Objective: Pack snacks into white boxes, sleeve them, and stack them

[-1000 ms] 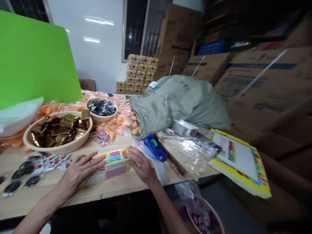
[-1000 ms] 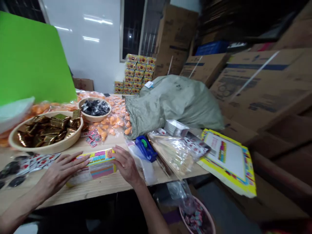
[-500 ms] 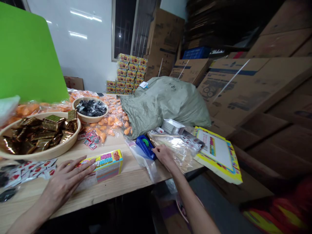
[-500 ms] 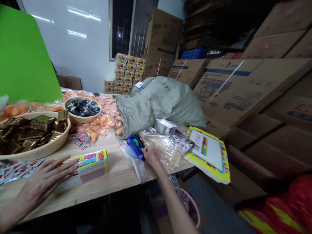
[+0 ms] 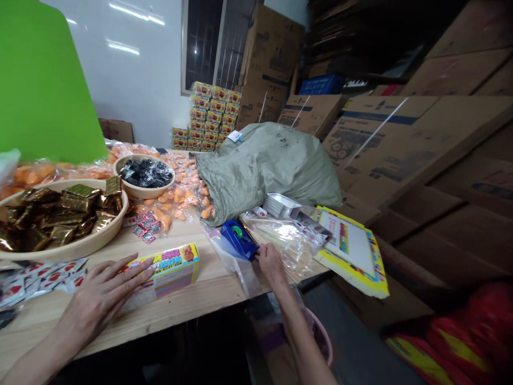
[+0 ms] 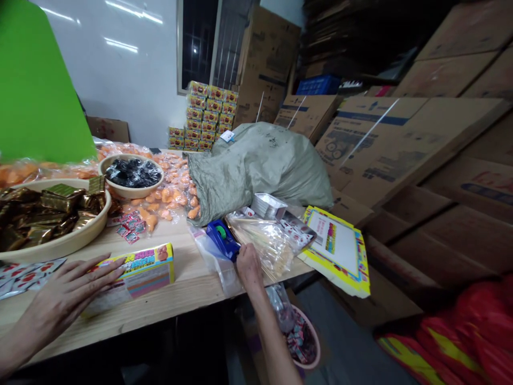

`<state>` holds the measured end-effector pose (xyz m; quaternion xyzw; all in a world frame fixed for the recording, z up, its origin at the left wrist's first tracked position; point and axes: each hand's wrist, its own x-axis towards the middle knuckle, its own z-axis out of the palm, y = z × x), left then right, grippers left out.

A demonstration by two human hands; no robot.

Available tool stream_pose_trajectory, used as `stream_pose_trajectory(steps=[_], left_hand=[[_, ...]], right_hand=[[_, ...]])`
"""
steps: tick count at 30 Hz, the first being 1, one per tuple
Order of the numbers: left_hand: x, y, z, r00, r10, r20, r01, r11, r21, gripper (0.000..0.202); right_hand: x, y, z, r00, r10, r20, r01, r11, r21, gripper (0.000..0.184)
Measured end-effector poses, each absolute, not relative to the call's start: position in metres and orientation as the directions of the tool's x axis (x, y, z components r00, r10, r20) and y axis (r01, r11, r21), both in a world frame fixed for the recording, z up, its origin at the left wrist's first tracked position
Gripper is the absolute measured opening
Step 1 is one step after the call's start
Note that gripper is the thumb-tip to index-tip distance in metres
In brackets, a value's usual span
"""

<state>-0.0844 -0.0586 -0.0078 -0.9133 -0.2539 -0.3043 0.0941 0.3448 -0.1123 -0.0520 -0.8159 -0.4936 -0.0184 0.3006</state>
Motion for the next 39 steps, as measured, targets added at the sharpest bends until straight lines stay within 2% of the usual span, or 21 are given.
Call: stream_pose_trajectory(steps=[5, 9, 12, 15, 17, 20, 22, 24, 29, 34, 37, 39], left_hand=[[-0.088, -0.057, -0.004, 0.782, 0.323, 0.533, 0.448, -0.886, -0.119, 0.050], [-0.087, -0.057, -0.006, 0.721, 0.389, 0.574, 0.497, -0.867, -0.036, 0.047], [-0.081, -0.062, -0.005, 0.709, 0.382, 0.593, 0.487, -0.873, -0.019, 0.045], [-0.076, -0.067, 0.001, 0.698, 0.395, 0.597, 0.492, -0.871, 0.001, 0.043], [-0.074, -0.068, 0.004, 0.701, 0.403, 0.589, 0.503, -0.865, -0.006, 0.042], [-0.073, -0.070, 0.005, 0.703, 0.429, 0.567, 0.526, -0.851, -0.009, 0.044], [-0.072, -0.072, 0.005, 0.708, 0.436, 0.555, 0.527, -0.850, -0.005, 0.045], [-0.072, -0.073, 0.006, 0.703, 0.440, 0.559, 0.528, -0.849, 0.003, 0.046], [-0.073, -0.074, 0.008, 0.709, 0.450, 0.543, 0.546, -0.837, -0.020, 0.051], [-0.071, -0.077, 0.018, 0.783, 0.428, 0.451, 0.512, -0.855, -0.077, 0.038], [-0.062, -0.081, 0.024, 0.753, 0.456, 0.474, 0.540, -0.840, -0.050, 0.032], [-0.054, -0.083, 0.025, 0.697, 0.478, 0.535, 0.574, -0.819, -0.016, 0.032]], right_hand=[[0.329, -0.123, -0.066, 0.583, 0.740, 0.336, 0.789, -0.416, -0.452, 0.027], [0.317, -0.130, -0.070, 0.603, 0.718, 0.348, 0.776, -0.426, -0.466, 0.022], [0.314, -0.144, -0.055, 0.608, 0.704, 0.366, 0.768, -0.404, -0.498, 0.024], [0.292, -0.160, -0.023, 0.600, 0.708, 0.372, 0.722, -0.279, -0.633, 0.030], [0.259, -0.166, 0.001, 0.573, 0.779, 0.255, 0.487, -0.073, -0.870, 0.037], [0.189, -0.165, 0.025, 0.394, 0.911, 0.117, 0.151, 0.062, -0.987, 0.041], [0.146, -0.157, 0.027, 0.294, 0.955, 0.048, -0.007, 0.052, -0.999, 0.043], [0.117, -0.144, 0.020, 0.243, 0.970, 0.003, -0.087, 0.024, -0.996, 0.044], [0.097, -0.125, 0.003, 0.249, 0.966, -0.072, -0.117, -0.044, -0.992, 0.046], [0.091, -0.128, 0.001, 0.291, 0.936, -0.197, -0.202, -0.141, -0.969, 0.052], [0.089, -0.131, -0.002, 0.261, 0.935, -0.240, -0.291, -0.161, -0.943, 0.056], [0.093, -0.132, -0.001, 0.195, 0.945, -0.261, -0.417, -0.161, -0.894, 0.057]])
